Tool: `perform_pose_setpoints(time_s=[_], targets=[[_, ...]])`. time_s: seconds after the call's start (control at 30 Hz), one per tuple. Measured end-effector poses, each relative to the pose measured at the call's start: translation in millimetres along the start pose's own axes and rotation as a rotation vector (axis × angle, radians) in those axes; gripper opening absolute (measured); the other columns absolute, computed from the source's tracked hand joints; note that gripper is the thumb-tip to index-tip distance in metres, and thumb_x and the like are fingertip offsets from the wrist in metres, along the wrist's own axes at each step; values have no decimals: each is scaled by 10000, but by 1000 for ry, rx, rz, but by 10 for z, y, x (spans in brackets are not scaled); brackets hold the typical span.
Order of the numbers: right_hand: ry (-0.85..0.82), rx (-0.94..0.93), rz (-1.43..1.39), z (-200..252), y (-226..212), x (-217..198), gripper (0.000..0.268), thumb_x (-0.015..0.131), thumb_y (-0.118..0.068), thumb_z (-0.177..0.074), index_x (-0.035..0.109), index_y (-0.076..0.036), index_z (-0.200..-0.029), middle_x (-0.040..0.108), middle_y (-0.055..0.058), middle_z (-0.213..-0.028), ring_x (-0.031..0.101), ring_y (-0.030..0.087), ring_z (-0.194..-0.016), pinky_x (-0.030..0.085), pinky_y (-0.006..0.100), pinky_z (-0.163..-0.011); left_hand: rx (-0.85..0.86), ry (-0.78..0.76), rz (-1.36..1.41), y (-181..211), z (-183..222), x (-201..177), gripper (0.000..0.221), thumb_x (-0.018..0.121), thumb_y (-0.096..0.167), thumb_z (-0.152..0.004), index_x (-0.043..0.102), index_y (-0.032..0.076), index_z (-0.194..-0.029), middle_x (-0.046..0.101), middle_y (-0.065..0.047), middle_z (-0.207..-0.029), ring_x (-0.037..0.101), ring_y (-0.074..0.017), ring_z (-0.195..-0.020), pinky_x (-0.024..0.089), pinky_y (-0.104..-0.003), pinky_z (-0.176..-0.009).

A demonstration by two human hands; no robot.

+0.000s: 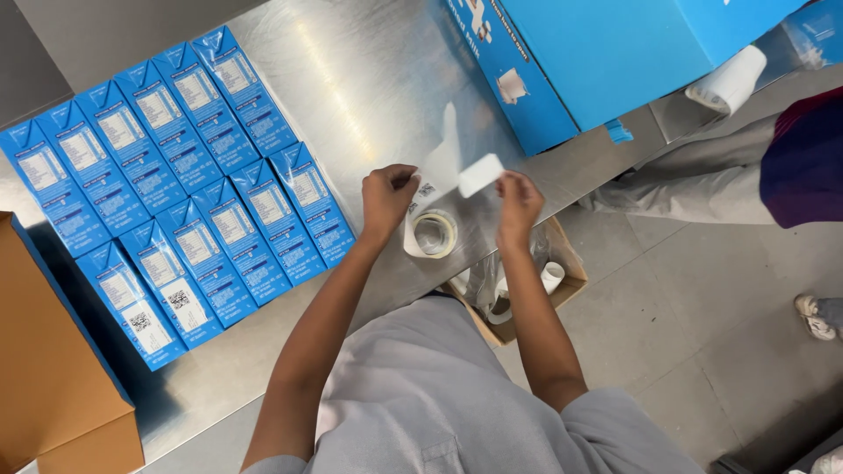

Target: Labeling milk cartons with QR code stickers and then packing them into a cardboard shipping box.

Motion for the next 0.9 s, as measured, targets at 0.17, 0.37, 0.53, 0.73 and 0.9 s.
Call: perform_pose_setpoints(time_s=[0.17,0.37,0.53,0.73,0.9], targets=[[164,-190,-32,281,-615,-121,80,672,-42,-991,741,-3,-993,706,21,-907,617,84,-822,501,232,-773,253,67,-99,568,113,-142,487,821,152,-742,705,-32,-1178,727,-133,-961,687,-176,-769,560,-275,-656],[-115,-915,579,1069,-1497,742,158,755,35,-858,704,-10,-1000,681,98,-1003,666,265,-877,542,357,-762,-107,-73,403,738,465,-254,291,848,231,-864,787,-5,-1022,567,42,-734,461,-28,-645,364,-203,-561],[-399,-1053,522,1568,-1452,1271,191,802,2,-835,717,-18,-1005,692,107,-983,668,284,-867,538,377,-748,-136,182,533,434,817,-901,208,829,176,-880,749,-15,-865,572,59,-708,427,-16,-634,320,-212,-549],[-750,-391,200,1860,-831,1776,141,779,-114,-924,751,-31,-1035,723,47,-971,645,157,-822,528,306,-745,-225,517,673,146,1442,-1791,180,812,141,-890,737,11,-791,557,61,-671,390,-27,-589,286,-237,-522],[-866,481,-120,2075,-452,2291,196,688,-222,-999,768,-49,-1045,749,12,-963,637,79,-803,502,246,-745,-246,632,755,23,1920,-2180,161,807,140,-891,744,28,-794,576,67,-682,388,-22,-587,284,-240,-526]])
Point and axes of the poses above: each hand's wrist, its own z-axis away from the middle knuckle, its own x-axis out of the palm, y = z × x, the point moved 3 cm from there along -z, towards the middle knuckle
